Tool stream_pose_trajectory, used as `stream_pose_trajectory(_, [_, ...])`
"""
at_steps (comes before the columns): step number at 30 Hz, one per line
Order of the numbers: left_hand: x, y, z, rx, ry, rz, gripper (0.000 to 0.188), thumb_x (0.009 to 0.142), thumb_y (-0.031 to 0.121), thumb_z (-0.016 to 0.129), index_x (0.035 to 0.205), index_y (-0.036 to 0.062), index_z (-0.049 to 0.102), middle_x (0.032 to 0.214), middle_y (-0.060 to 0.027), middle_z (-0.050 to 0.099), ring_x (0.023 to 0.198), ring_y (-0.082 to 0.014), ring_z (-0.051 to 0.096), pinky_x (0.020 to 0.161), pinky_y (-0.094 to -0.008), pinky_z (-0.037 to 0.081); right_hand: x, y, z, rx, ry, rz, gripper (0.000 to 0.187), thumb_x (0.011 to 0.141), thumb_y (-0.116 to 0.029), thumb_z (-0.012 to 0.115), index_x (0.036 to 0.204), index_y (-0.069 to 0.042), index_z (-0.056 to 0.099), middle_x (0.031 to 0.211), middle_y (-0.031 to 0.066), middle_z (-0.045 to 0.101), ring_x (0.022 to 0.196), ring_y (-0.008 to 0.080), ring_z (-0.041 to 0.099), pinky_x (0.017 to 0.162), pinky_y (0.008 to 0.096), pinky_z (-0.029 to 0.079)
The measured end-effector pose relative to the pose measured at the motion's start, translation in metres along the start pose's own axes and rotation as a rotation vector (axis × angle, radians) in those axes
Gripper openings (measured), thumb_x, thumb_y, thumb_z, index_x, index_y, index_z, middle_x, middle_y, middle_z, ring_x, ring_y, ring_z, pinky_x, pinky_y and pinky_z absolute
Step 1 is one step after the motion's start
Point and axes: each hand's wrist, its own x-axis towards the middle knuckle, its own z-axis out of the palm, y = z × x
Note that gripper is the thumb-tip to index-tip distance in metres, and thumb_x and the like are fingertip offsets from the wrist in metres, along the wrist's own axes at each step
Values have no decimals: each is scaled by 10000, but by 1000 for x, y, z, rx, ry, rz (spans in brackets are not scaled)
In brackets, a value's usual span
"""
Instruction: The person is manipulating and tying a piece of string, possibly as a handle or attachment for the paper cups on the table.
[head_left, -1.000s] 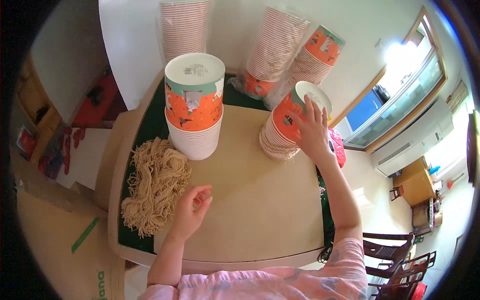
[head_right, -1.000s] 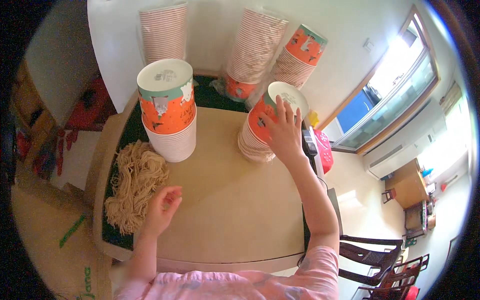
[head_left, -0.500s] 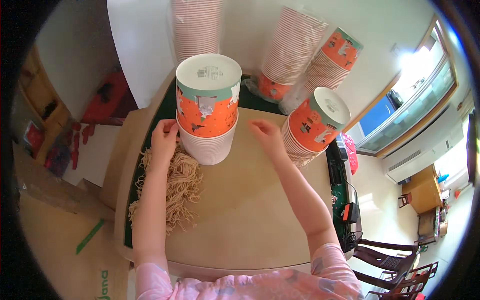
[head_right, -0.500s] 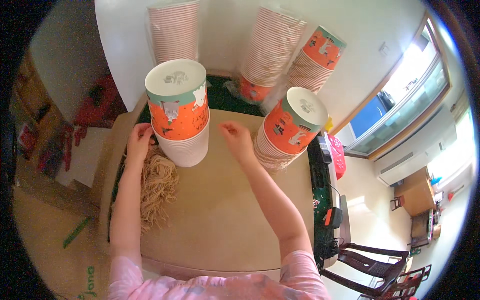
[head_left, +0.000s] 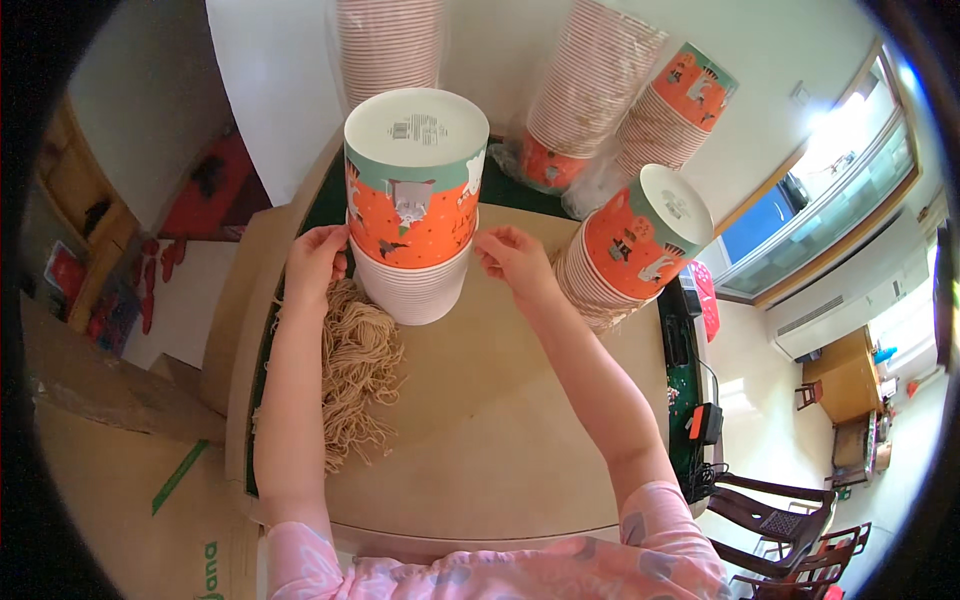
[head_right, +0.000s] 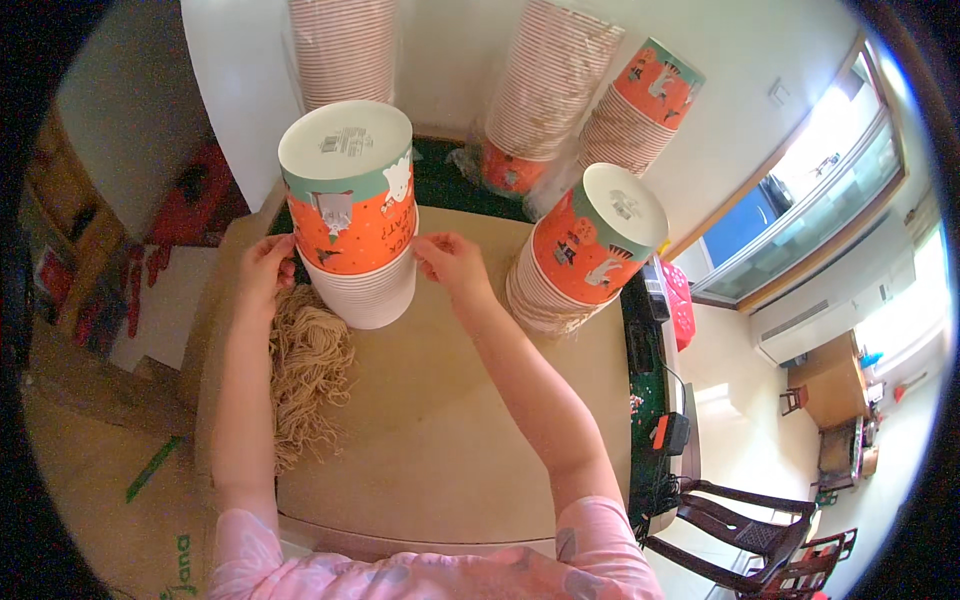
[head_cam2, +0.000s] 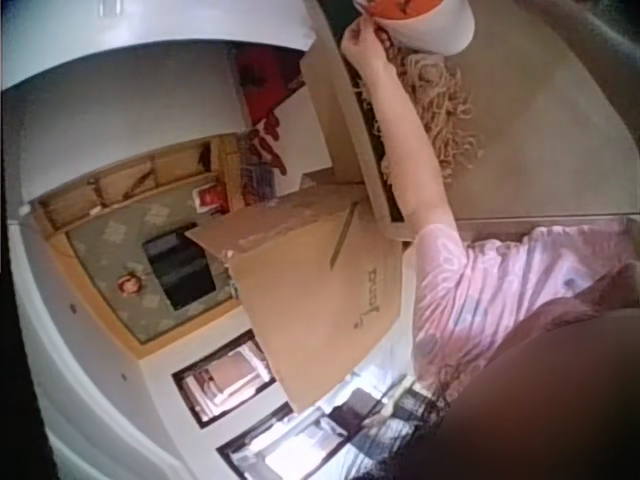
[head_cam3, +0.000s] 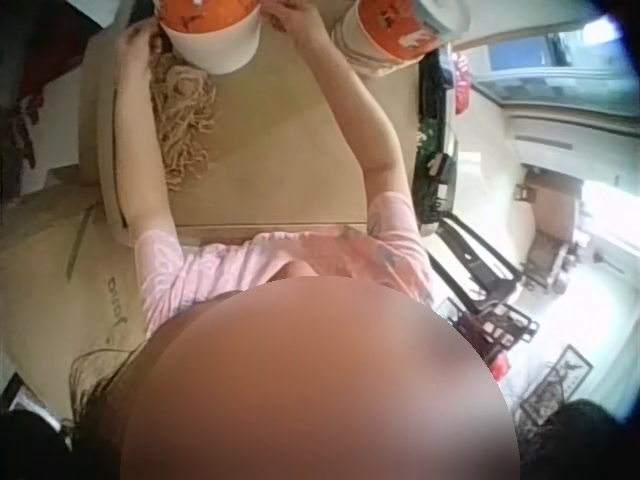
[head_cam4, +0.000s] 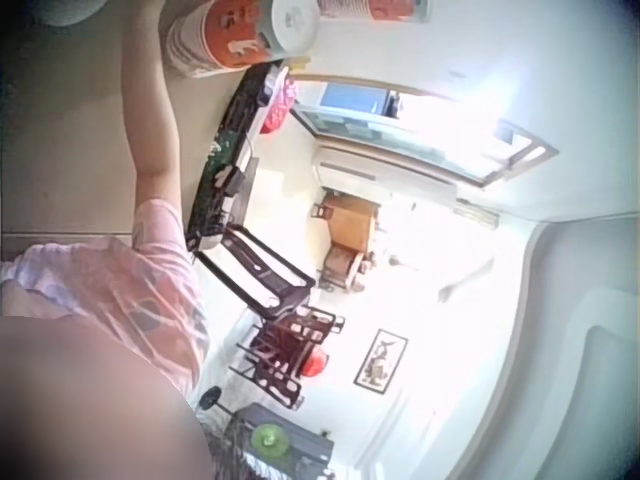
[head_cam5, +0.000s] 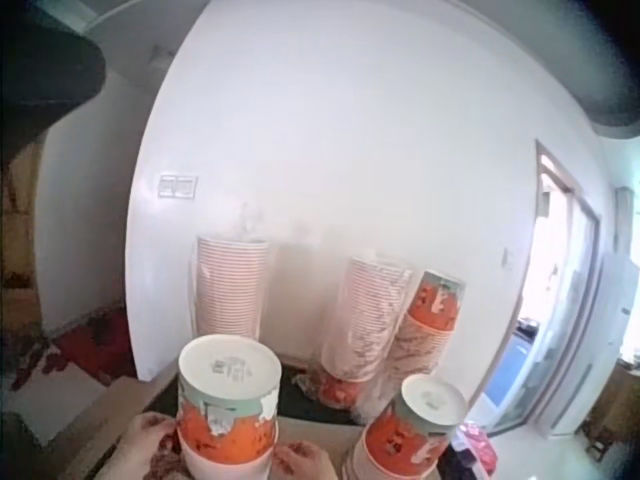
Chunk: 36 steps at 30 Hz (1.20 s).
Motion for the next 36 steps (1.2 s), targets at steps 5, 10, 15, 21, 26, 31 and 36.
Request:
stream_pose_trajectory(5, [1, -2, -1, -20, 5, -37, 170, 862, 217, 675, 882, 52, 639, 689, 33, 547, 493, -45, 485, 415, -198, 365, -1, -4, 2, -5, 31, 16, 179, 858, -195, 671, 898, -23, 645, 812, 28, 644, 676, 90, 557, 611, 217, 446])
stream_pose_trajectory(10, [0, 1, -5, -49, 8, -78, 190, 847, 237, 693, 866, 56, 639, 685, 24, 538, 495, -55, 485, 412, -202, 358, -3, -9, 6, 0, 29, 46, 173, 871, -195, 657, 935, -35, 646, 813, 11, 631, 682, 84, 550, 622, 226, 447])
stream_pose_trajectory(15, [11, 14, -2, 3, -9, -101, 195, 836, 241, 701, 852, 56, 640, 693, 20, 529, 503, -60, 478, 413, -205, 351, 13, -14, -3, -28, 13, 24, 169, 881, -191, 645, 981, -54, 647, 821, -8, 620, 692, 76, 544, 639, 231, 448])
stream_pose_trajectory(21, [15, 24, -5, -9, -113, -109, 184, 842, 244, 686, 855, 65, 644, 718, 22, 532, 541, -64, 485, 442, -213, 358, 16, -22, -2, 22, -22, 35, 128, 889, -185, 630, 920, -62, 639, 795, -21, 603, 676, 77, 539, 619, 230, 439])
stream_pose_trajectory(26, [10, 44, 2, -218, -144, -74, 119, 880, 186, 605, 843, 73, 606, 761, -1, 577, 585, -91, 494, 460, -218, 338, 13, -43, 3, 223, -118, -22, 113, 914, -149, 577, 913, -50, 631, 780, -30, 590, 668, 75, 526, 596, 219, 423])
stream_pose_trajectory(31, [-14, 88, 22, -447, -50, 118, 255, 909, 143, 564, 1114, -8, 587, 1036, -91, 651, 848, -151, 628, 675, -293, 529, 0, -86, 1, 318, -242, -175, 107, 919, -137, 552, 926, -54, 617, 795, -16, 607, 657, 78, 534, 623, 218, 424])
stream_pose_trajectory(36, [-43, 63, -2, -698, -394, 218, 311, 923, 176, 553, 1165, -18, 567, 1080, -87, 636, 914, -176, 615, 803, -309, 529, -81, -98, -11, 383, -285, -299, 95, 930, -124, 516, 966, -48, 559, 834, 11, 602, 710, 97, 547, 618, 222, 442])
